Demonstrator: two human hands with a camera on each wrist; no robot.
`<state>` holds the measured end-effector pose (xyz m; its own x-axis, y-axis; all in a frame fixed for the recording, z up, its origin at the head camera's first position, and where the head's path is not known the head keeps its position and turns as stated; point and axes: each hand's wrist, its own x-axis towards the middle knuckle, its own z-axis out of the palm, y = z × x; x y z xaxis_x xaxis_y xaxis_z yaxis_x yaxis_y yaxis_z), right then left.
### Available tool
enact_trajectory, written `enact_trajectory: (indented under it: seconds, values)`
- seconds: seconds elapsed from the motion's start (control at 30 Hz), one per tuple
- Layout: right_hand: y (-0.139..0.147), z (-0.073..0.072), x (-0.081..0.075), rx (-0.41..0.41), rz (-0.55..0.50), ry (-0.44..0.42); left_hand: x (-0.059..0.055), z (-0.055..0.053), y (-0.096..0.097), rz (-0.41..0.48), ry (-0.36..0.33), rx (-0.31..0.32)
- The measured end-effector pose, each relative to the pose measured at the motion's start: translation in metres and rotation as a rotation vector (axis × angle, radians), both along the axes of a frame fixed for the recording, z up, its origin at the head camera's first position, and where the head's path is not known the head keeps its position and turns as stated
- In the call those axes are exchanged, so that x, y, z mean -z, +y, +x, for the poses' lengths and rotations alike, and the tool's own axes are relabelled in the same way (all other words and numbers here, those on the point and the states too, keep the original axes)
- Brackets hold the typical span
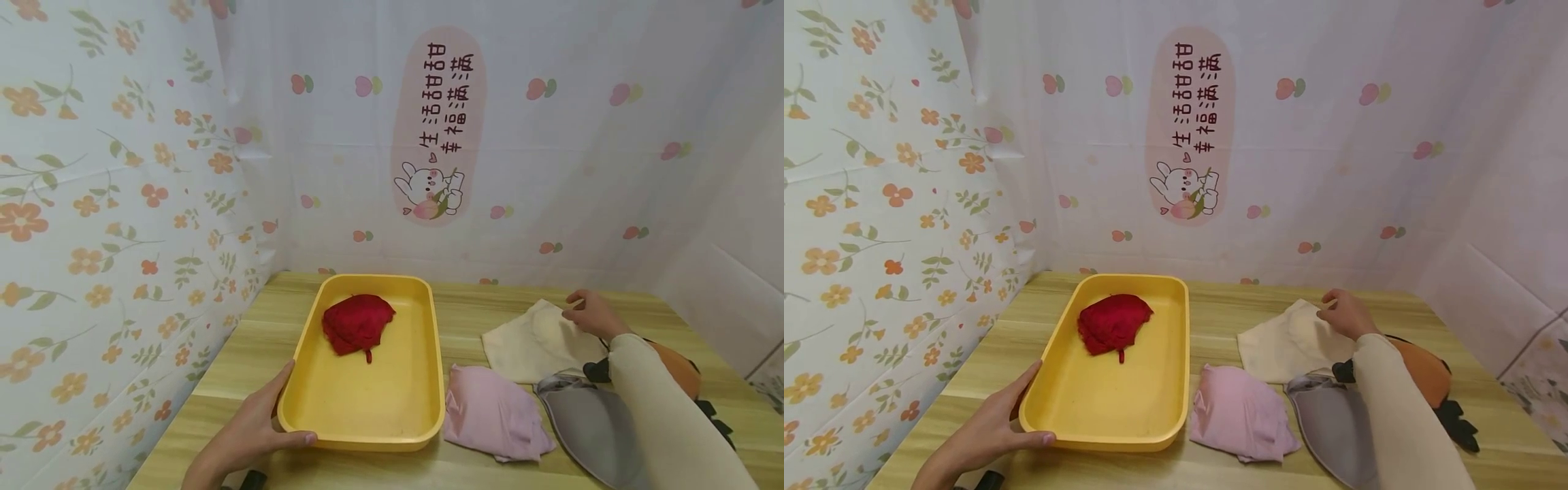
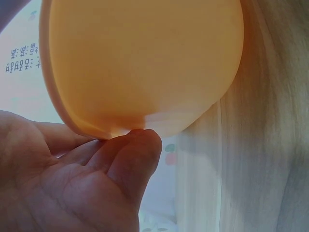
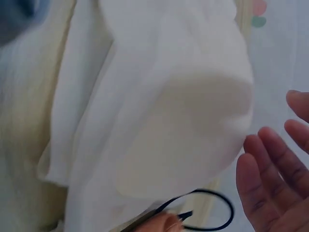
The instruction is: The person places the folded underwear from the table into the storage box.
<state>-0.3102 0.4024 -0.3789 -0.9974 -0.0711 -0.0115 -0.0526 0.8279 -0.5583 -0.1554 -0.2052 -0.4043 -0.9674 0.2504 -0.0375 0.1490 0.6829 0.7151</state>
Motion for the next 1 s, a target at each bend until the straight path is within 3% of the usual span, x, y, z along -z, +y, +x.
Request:
enact_trajectory:
  seconds: [0.23, 0.37, 0.53, 0.7, 1.0]
  values:
    - [0.013, 0.003, 0.008, 0.045, 0.098, 0.011, -0.002, 0.001, 0.001, -0.002, -0.003, -0.004]
    - [0.019, 0.005, 0.010, 0.056, 0.130, -0.029, -0.002, 0.001, 0.001, 0.008, -0.008, -0.002]
    - [0.027, 0.007, 0.012, 0.092, 0.151, -0.159, 0.000, 0.001, 0.001, 0.008, -0.013, -0.004]
    - [0.025, 0.005, 0.010, 0.097, 0.083, -0.281, 0.001, 0.001, 0.001, 0.002, -0.009, -0.006]
    - [0.018, -0.002, 0.015, 0.091, 0.135, -0.250, 0.001, 0.002, 0.002, 0.019, -0.021, -0.002]
